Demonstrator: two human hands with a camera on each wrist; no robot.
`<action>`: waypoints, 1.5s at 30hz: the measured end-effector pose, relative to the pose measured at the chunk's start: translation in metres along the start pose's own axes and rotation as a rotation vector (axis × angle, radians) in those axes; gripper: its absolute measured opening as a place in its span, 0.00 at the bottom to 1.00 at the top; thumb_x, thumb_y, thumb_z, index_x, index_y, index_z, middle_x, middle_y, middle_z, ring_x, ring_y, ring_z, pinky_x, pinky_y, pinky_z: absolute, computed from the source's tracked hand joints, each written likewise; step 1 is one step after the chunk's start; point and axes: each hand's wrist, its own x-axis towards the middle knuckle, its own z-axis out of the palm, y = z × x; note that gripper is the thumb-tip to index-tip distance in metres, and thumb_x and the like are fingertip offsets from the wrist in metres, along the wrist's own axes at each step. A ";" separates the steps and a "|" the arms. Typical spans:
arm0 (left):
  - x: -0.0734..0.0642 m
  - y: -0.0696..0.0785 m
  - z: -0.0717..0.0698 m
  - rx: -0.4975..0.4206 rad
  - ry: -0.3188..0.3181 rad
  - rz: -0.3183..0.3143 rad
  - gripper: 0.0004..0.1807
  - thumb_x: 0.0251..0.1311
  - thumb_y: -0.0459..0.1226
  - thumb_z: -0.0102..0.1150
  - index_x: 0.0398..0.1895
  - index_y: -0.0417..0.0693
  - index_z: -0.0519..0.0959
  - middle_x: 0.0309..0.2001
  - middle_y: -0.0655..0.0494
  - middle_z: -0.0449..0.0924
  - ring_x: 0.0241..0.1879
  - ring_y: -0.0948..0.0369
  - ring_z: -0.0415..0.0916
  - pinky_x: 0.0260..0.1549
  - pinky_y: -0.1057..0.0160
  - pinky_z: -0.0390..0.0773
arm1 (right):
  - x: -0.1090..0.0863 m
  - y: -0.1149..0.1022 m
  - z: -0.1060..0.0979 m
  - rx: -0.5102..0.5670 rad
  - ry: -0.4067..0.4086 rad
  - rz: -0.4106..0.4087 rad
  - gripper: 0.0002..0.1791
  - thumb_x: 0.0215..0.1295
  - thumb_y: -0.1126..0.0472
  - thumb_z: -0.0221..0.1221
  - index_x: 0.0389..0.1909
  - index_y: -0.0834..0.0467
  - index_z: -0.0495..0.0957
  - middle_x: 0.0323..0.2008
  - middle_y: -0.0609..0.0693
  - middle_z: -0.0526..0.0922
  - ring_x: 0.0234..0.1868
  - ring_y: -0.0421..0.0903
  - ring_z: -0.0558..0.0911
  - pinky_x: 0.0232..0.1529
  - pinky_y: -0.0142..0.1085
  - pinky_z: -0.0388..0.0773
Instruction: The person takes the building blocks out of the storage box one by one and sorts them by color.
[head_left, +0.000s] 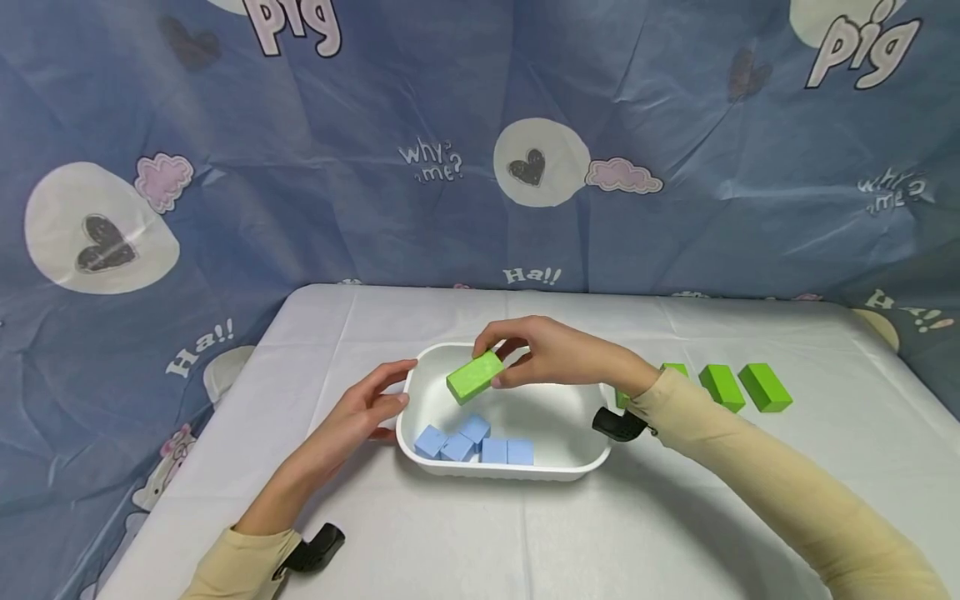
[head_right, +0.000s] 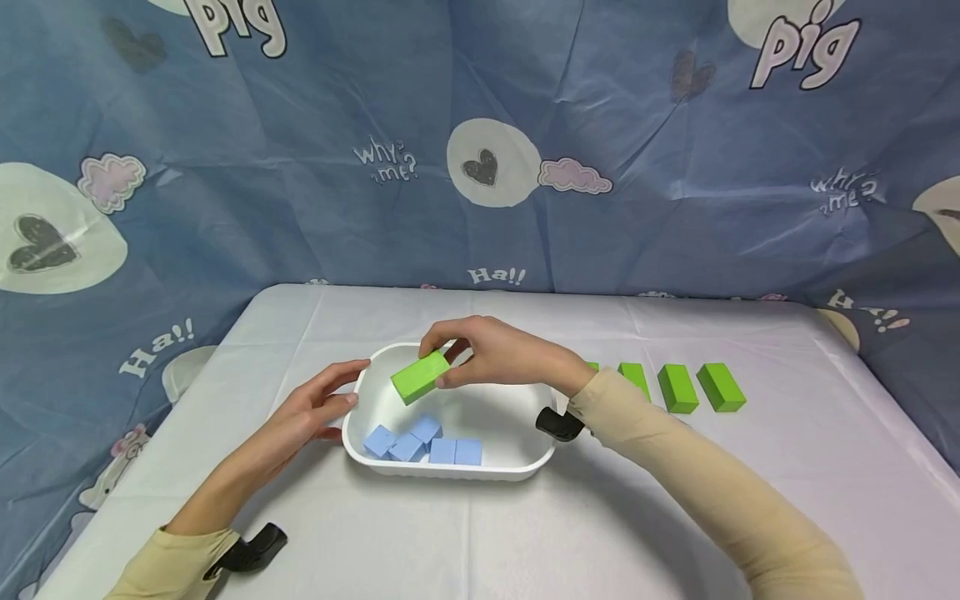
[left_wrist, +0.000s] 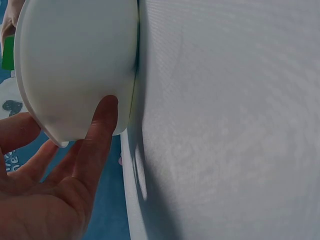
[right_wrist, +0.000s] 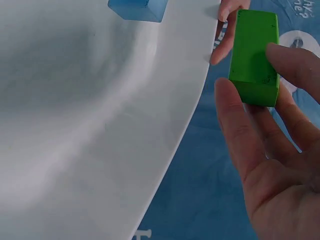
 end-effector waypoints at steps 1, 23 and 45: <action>0.000 0.000 0.000 0.002 0.000 -0.002 0.26 0.72 0.40 0.52 0.72 0.59 0.63 0.70 0.50 0.62 0.56 0.50 0.74 0.41 0.51 0.80 | -0.002 0.001 -0.001 0.007 0.008 0.002 0.19 0.60 0.69 0.66 0.51 0.53 0.78 0.49 0.46 0.79 0.50 0.48 0.81 0.49 0.40 0.79; 0.000 -0.001 0.002 0.005 0.009 0.004 0.26 0.72 0.38 0.52 0.71 0.58 0.64 0.70 0.50 0.62 0.56 0.48 0.74 0.40 0.51 0.80 | -0.053 0.009 -0.018 -0.057 0.259 0.116 0.17 0.57 0.65 0.69 0.47 0.52 0.78 0.46 0.49 0.78 0.51 0.45 0.78 0.48 0.40 0.80; 0.001 -0.001 0.001 0.012 -0.001 0.002 0.27 0.73 0.39 0.51 0.73 0.53 0.62 0.71 0.49 0.60 0.56 0.46 0.73 0.41 0.51 0.80 | -0.124 0.029 -0.038 -0.102 0.456 0.173 0.15 0.61 0.67 0.66 0.47 0.57 0.77 0.47 0.51 0.78 0.51 0.48 0.79 0.47 0.34 0.78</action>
